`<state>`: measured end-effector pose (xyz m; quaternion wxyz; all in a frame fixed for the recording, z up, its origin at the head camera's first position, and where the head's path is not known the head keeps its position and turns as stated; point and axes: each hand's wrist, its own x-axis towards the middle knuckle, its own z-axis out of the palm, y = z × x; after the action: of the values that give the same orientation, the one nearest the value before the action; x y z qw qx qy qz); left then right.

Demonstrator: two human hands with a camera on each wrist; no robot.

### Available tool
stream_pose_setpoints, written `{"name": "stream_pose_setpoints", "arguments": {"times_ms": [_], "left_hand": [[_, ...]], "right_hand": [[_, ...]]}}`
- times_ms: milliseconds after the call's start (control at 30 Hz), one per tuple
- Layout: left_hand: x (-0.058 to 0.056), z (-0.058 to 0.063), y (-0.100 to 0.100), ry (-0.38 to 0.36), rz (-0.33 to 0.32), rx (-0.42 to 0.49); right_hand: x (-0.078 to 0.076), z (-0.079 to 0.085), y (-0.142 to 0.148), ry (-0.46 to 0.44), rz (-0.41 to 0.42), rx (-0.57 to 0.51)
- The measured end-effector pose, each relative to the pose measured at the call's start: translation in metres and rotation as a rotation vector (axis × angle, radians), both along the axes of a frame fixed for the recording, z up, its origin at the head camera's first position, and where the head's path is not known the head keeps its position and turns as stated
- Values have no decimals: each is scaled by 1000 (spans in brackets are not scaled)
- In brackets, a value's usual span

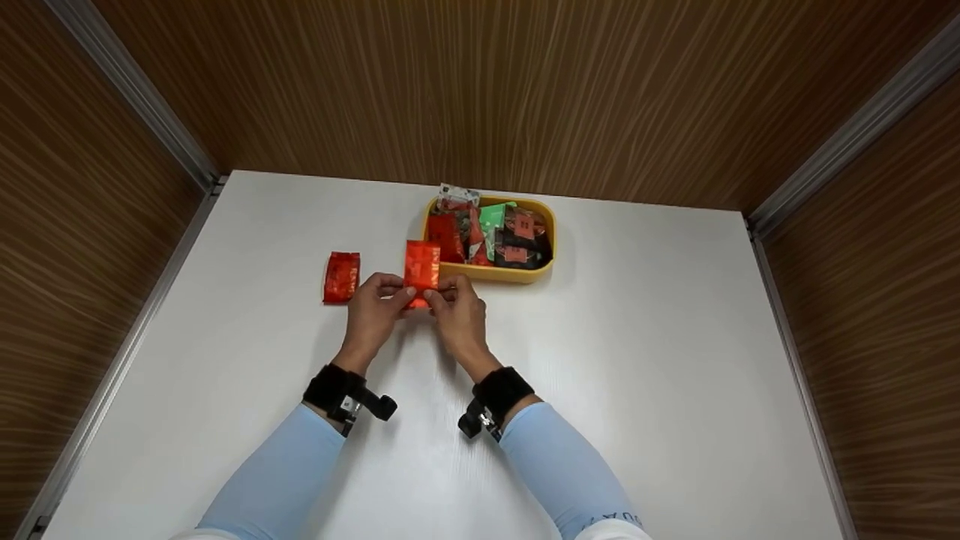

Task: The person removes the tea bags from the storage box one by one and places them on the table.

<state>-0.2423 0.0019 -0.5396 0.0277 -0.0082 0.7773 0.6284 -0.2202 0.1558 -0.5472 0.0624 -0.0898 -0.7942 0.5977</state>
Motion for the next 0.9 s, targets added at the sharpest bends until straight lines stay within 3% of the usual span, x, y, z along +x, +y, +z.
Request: {"name": "stream_pose_setpoints", "arguments": {"times_ms": [133,333,400,600,900], "left_hand": [[-2,-4,-10,35,25,-136],[-11,-8,-29,12,46,-244],[-17,-8,-36,10,48,-316],[-33,-12,-47,-29,74,-561],[-44,-19,-50,-36,56,-726]], "right_hand": [[-1,-7,-8,-13,26,23],[-2,-15,-13,-43,131,49],[0,-16,-12,-52,145,55],[7,-19,-1,-93,124,86],[13,-21,11,-102,94,135]]}}
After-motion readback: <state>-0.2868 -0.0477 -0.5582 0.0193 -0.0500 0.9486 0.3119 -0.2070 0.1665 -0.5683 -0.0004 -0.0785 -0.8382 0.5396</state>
